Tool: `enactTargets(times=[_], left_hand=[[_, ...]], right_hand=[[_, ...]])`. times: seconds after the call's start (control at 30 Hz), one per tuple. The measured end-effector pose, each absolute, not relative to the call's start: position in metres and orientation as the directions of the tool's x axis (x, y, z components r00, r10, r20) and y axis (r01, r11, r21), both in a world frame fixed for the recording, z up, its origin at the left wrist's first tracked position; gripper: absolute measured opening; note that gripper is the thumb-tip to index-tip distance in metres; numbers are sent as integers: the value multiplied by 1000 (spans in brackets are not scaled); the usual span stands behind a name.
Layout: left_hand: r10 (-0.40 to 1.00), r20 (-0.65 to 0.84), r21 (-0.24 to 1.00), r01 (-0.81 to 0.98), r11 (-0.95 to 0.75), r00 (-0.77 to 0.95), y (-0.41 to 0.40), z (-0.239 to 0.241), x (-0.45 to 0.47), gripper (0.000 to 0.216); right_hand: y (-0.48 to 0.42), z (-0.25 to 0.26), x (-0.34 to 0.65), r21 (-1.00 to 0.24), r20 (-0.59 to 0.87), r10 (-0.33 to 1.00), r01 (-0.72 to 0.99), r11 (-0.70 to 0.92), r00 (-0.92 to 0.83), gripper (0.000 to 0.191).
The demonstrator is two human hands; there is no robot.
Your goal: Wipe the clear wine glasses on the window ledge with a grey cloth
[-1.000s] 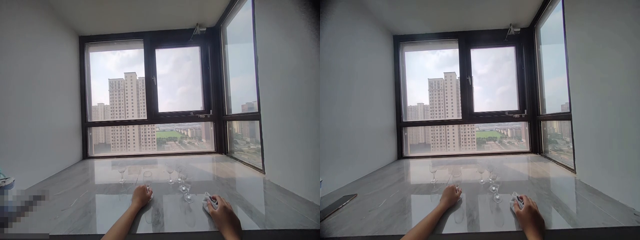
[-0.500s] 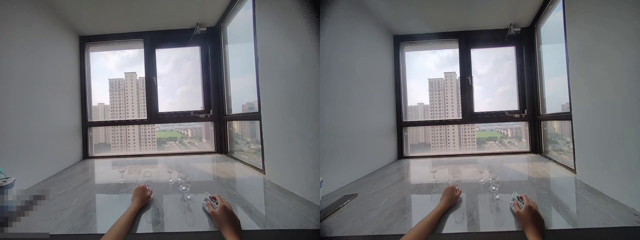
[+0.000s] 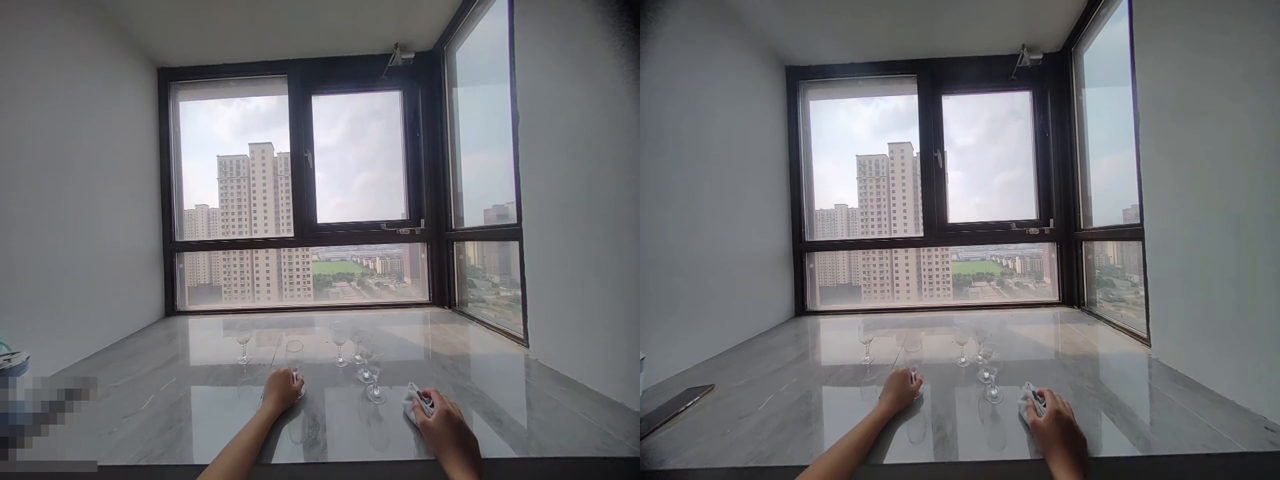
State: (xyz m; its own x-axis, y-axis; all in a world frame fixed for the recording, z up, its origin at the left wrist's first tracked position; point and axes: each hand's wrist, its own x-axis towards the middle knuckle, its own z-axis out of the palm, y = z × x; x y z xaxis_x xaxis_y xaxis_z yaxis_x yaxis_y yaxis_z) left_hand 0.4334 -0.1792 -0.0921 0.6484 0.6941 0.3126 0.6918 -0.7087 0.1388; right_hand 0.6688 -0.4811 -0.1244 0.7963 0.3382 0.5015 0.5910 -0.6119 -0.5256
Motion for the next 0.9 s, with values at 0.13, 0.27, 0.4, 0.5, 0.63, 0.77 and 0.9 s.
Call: enactTargets(times=[0.13,0.27,0.4,0.5,0.63,0.77,0.9], left_hand=[[694,314,143,690,-710,648,-180,-91,434,47],[701,304,146,695,-703,645,-183,-88,433,46],[707,304,136,705,-696,639,-184,-86,432,46],[702,313,139,700,-700,640,-184,-86,433,46],[691,319,139,689,-711,649,-185,-87,433,46],[623,326,116,624,-773,711,-183,-90,431,42],[536,302,95,535,-840,788,-184,-90,430,40]], right_hand=[[-482,-122,667,-539,493,338,587,-604,802,30],[-482,-120,665,-551,490,338,585,-594,804,31],[-482,-123,670,-548,486,348,590,-594,802,32],[-481,-127,674,-538,490,353,595,-597,797,32],[-481,-126,674,-525,499,353,600,-603,791,32],[-482,-124,669,-537,495,336,586,-606,801,33],[-482,-126,669,-530,514,323,590,-609,795,33]])
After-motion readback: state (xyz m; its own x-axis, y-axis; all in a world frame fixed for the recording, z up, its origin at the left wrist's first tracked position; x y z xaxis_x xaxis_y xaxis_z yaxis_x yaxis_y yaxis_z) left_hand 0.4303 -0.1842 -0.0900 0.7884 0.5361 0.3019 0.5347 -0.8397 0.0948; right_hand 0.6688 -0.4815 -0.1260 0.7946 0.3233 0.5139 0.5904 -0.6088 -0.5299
